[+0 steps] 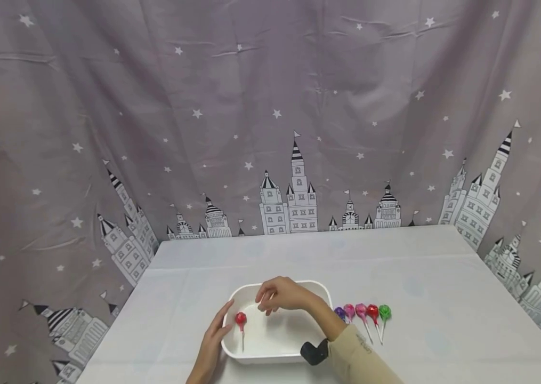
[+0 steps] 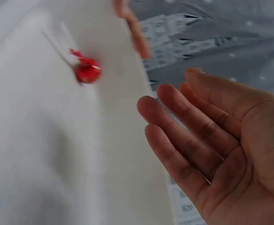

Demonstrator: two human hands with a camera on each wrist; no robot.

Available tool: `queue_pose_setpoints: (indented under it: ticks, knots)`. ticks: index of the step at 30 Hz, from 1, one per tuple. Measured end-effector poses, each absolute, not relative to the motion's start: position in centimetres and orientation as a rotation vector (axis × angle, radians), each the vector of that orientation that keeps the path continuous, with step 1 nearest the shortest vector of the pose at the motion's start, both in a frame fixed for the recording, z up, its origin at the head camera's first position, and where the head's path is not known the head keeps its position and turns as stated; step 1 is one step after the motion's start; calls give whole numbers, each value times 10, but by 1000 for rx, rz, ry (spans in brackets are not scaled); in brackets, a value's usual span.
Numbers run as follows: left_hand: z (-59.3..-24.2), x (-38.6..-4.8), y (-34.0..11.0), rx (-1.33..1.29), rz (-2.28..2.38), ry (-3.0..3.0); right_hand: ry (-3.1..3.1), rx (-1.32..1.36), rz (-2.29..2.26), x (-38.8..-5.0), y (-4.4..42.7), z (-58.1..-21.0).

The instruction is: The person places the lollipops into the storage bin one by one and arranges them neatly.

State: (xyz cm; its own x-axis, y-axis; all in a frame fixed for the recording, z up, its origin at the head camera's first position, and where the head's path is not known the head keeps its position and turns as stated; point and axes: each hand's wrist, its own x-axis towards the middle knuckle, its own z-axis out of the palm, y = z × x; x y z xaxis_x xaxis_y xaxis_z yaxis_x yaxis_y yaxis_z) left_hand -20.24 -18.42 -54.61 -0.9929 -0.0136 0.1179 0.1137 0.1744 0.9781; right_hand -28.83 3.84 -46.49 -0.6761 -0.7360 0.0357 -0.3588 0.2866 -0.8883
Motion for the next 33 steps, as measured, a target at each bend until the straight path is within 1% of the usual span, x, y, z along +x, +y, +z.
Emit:
queue_pose_setpoints:
  ticks: [8, 15, 20, 24, 29, 33]
  knots:
    - [-543, -200, -184, -100, -1948, -2323, 2240, -919, -1590, -279, 109, -437]
    - [-544, -201, -185, -109, -1969, -2313, 2412, -779, -1710, -268, 172, -431]
    - [-544, -201, -185, -152, -2011, -2277, 2541, -591, -1755, -258, 211, -438]
    - [-543, -200, -185, -159, -2022, -2277, 2605, -461, -1756, -250, 236, -450]
    - [-522, -192, -180, -111, -2016, -2308, 2605, -312, -1741, -244, 260, -468]
    - [-511, -188, -177, -106, -2000, -2310, 2552, -267, -1751, -243, 275, -481]
